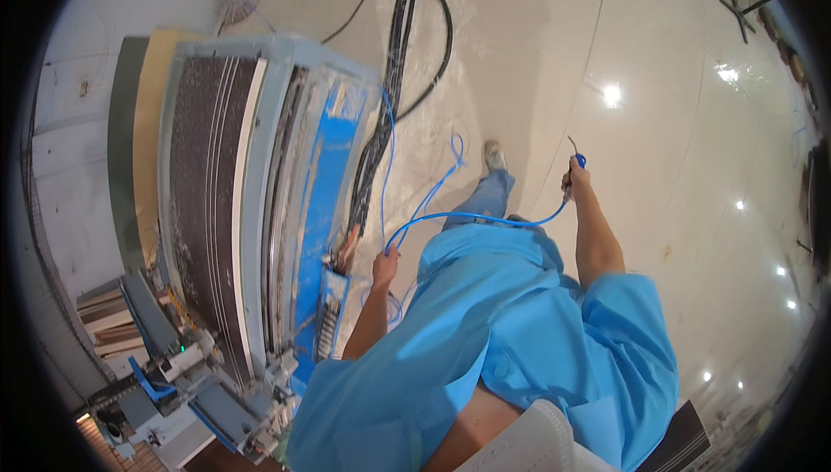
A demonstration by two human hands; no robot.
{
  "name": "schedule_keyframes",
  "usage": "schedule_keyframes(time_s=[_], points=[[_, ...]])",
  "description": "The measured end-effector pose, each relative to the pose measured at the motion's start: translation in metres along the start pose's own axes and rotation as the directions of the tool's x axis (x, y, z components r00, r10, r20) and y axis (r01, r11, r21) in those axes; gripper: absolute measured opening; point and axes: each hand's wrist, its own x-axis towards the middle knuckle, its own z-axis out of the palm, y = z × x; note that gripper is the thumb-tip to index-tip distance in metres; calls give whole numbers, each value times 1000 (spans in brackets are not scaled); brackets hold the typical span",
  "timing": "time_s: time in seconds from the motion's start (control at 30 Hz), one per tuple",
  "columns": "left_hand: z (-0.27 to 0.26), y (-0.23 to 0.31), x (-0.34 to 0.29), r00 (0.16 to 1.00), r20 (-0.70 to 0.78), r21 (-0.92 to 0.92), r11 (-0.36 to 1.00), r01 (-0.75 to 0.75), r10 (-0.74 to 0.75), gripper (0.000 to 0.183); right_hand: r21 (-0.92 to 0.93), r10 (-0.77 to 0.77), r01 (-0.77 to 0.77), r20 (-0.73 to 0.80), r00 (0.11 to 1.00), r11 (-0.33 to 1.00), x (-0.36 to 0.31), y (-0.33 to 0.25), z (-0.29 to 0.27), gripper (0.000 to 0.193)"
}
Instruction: The person uses a blue air blow gun to remove dust and debris from a large industrial machine, focusing on the top surface and control panel. They also handle a small white paper label, placing it on the machine's surface.
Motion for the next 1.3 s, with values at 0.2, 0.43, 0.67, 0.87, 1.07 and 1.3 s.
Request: schedule_keyframes(time_s=[0.2,0.43,0.67,0.87,1.07,1.3], points=[[-59,146,84,983,34,171,968,-182,178,46,-28,-72,74,68,995,997,46,-94,42,44],[-88,282,132,956,16,204,935,-290,293,35,-211,35,-17,86,996,977,113,-158,94,45],[-54,307,113,995,-35,258,961,96,-90,52,-60,103,-91,243,964,994,171,-264,164,42],[-15,273,69,971,83,56,974,219,-223,64,-293,32,152,541,840,944,108,-370,359,42],[50,261,67,855,153,-389,765,513,-495,54,-435,226,511,879,420,741,-47,-335,599,41],[87,262,125,853,-51,-652,664,365,-519,46,-533,519,714,810,274,454,-146,-280,744,47]])
